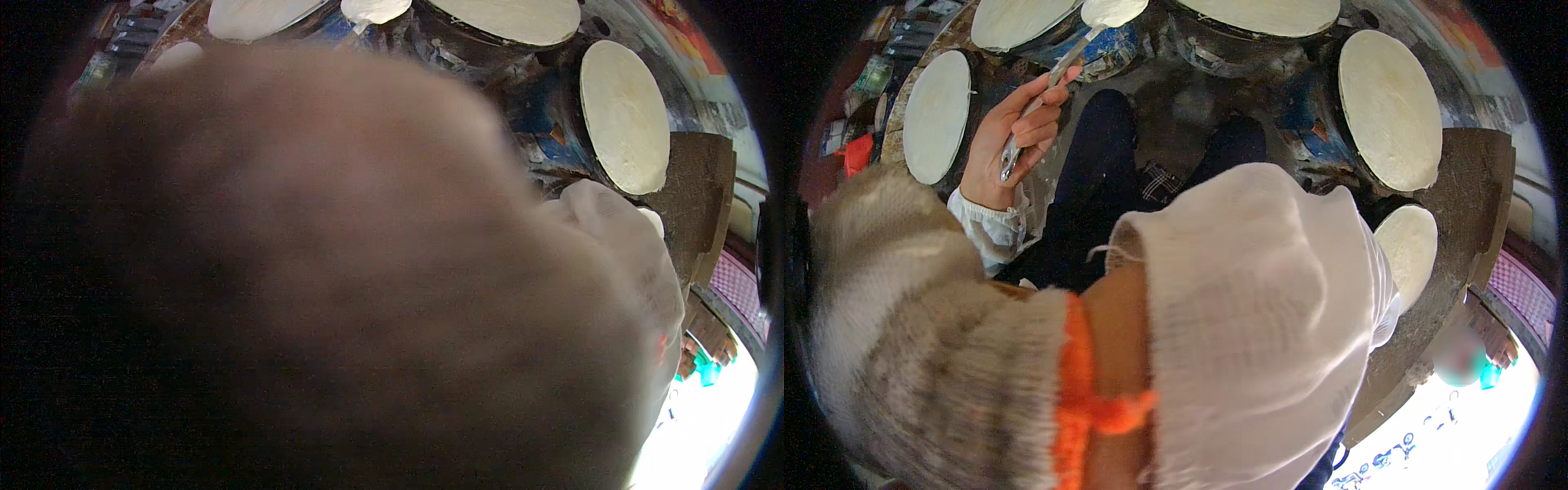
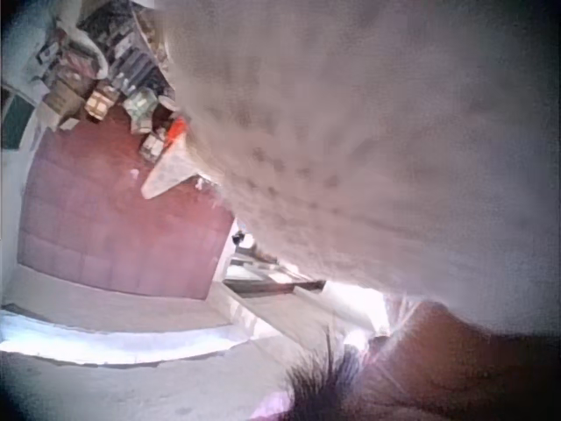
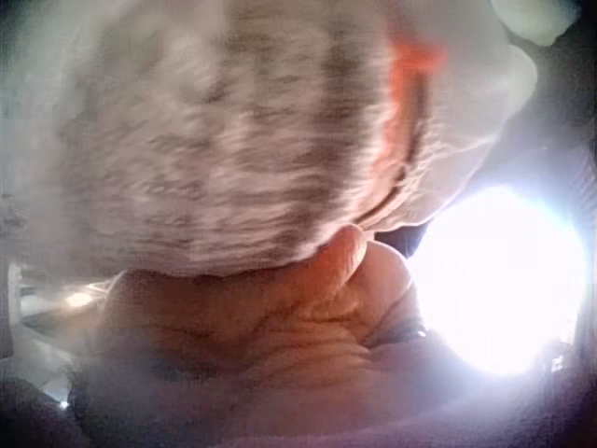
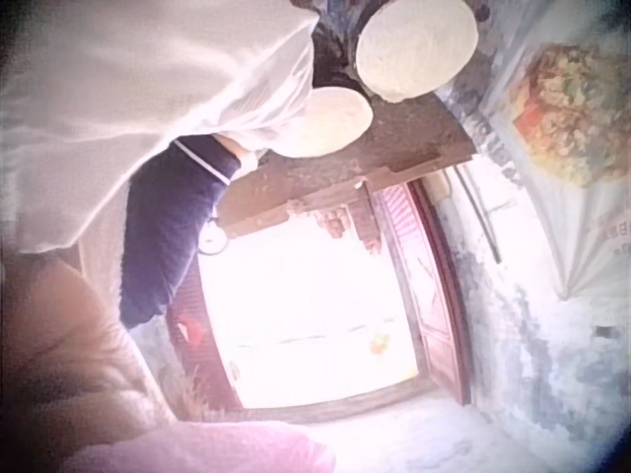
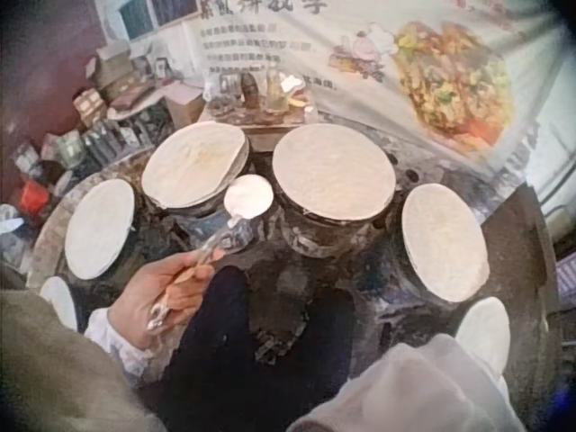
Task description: The person pours batter onto multiple hot griddles and spreads it into thin, round crepes using a wooden spreader. They continuously ladle batter from a large metal bowl and manage the cooking process across several griddles simultaneously.
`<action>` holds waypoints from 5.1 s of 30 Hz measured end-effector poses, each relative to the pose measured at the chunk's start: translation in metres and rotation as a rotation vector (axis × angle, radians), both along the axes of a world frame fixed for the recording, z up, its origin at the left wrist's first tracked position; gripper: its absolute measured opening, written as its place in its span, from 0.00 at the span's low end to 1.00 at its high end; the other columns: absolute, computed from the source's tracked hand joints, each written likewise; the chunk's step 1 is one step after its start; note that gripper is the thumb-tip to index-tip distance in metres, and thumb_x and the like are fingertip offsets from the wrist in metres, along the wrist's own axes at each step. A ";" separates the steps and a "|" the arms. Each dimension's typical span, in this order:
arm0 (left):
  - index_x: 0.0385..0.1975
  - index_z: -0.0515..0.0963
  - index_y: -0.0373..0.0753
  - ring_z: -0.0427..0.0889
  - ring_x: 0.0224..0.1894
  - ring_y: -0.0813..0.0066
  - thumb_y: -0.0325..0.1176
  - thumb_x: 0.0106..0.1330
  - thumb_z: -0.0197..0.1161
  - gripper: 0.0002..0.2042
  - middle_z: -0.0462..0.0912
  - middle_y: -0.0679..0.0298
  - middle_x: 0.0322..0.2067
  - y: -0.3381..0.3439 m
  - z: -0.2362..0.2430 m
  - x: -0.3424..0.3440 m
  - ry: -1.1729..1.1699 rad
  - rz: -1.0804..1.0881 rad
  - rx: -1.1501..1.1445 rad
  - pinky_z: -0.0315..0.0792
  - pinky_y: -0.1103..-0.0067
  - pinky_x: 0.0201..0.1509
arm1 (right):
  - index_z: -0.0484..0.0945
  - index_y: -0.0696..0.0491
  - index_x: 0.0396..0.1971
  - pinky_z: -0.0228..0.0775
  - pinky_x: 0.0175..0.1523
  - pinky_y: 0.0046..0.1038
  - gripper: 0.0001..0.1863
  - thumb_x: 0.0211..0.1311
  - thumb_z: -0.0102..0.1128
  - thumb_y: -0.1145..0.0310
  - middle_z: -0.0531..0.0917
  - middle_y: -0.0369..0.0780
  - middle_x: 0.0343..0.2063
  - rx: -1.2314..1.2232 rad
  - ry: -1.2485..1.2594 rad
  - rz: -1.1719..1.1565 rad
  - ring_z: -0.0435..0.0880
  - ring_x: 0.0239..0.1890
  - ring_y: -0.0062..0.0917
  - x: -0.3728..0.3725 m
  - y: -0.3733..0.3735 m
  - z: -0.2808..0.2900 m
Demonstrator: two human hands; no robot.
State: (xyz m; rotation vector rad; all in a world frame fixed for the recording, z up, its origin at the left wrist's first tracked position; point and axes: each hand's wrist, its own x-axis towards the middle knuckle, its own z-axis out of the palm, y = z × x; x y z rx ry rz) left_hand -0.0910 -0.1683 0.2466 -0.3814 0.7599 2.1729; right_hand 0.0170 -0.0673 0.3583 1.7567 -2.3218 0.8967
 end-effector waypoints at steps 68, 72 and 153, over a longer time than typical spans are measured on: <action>0.66 0.56 0.26 0.67 0.17 0.86 0.29 0.80 0.44 0.20 0.69 0.63 0.30 -0.034 -0.045 0.023 0.079 -0.222 0.033 0.67 0.86 0.17 | 0.81 0.57 0.32 0.62 0.25 0.22 0.09 0.62 0.65 0.67 0.75 0.31 0.20 -0.951 -0.012 -2.410 0.72 0.20 0.17 0.310 0.384 -0.063; 0.65 0.56 0.25 0.65 0.16 0.85 0.29 0.80 0.44 0.19 0.69 0.62 0.30 0.008 -0.047 0.007 0.080 -0.331 0.072 0.65 0.85 0.18 | 0.77 0.57 0.35 0.65 0.14 0.29 0.10 0.67 0.61 0.65 0.76 0.36 0.19 -1.356 0.066 -2.665 0.74 0.13 0.25 0.466 0.336 -0.086; 0.67 0.68 0.53 0.84 0.33 0.61 0.35 0.67 0.59 0.26 0.82 0.57 0.35 -0.128 -0.092 -0.309 1.399 0.720 -2.092 0.77 0.65 0.35 | 0.64 0.44 0.70 0.53 0.17 0.23 0.27 0.73 0.51 0.69 0.73 0.31 0.24 -0.966 -1.491 -1.054 0.67 0.15 0.16 -0.283 -0.023 -0.249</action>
